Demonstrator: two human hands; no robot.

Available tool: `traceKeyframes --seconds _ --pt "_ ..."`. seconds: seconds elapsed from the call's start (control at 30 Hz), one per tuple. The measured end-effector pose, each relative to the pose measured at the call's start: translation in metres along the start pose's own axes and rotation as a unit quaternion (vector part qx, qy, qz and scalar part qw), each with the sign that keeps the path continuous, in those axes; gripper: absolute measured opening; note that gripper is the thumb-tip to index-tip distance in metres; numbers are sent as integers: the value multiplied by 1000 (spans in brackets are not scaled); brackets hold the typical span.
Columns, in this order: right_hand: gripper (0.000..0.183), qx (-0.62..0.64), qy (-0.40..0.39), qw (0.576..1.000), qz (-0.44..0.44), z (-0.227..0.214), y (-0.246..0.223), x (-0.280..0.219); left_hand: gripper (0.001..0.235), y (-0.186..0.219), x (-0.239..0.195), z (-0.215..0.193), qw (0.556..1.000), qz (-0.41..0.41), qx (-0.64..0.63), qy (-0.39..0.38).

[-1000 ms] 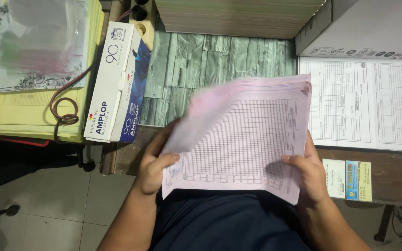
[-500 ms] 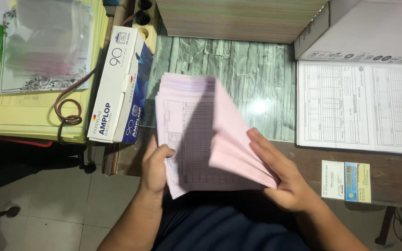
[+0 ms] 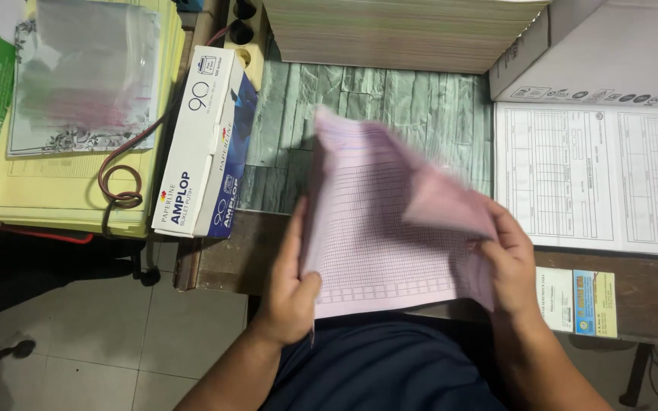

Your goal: Inspecting and flipping through a stack of printed forms to check for quality or order

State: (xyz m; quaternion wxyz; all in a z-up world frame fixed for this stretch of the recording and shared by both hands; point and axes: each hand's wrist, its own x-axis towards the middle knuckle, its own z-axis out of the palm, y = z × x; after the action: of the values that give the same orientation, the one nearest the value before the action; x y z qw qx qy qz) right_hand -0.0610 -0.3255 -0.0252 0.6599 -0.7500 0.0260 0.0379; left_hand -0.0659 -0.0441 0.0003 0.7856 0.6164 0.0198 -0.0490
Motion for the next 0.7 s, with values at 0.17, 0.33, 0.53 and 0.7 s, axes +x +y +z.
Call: traceKeyframes --seconds 0.17,0.33,0.53,0.7 --pt "87 -186 -45 977 -90 -3 26 -27 70 -15 6 -19 994 71 -49 -61" --pt "62 29 18 999 -43 1 11 -5 75 -1 7 1 991 -46 89 85" --pt "83 -7 35 999 -27 17 12 -27 67 -19 13 -16 972 164 166 -39" --pt "86 -51 -36 991 -116 13 -3 -17 69 -5 12 3 993 -40 48 101"
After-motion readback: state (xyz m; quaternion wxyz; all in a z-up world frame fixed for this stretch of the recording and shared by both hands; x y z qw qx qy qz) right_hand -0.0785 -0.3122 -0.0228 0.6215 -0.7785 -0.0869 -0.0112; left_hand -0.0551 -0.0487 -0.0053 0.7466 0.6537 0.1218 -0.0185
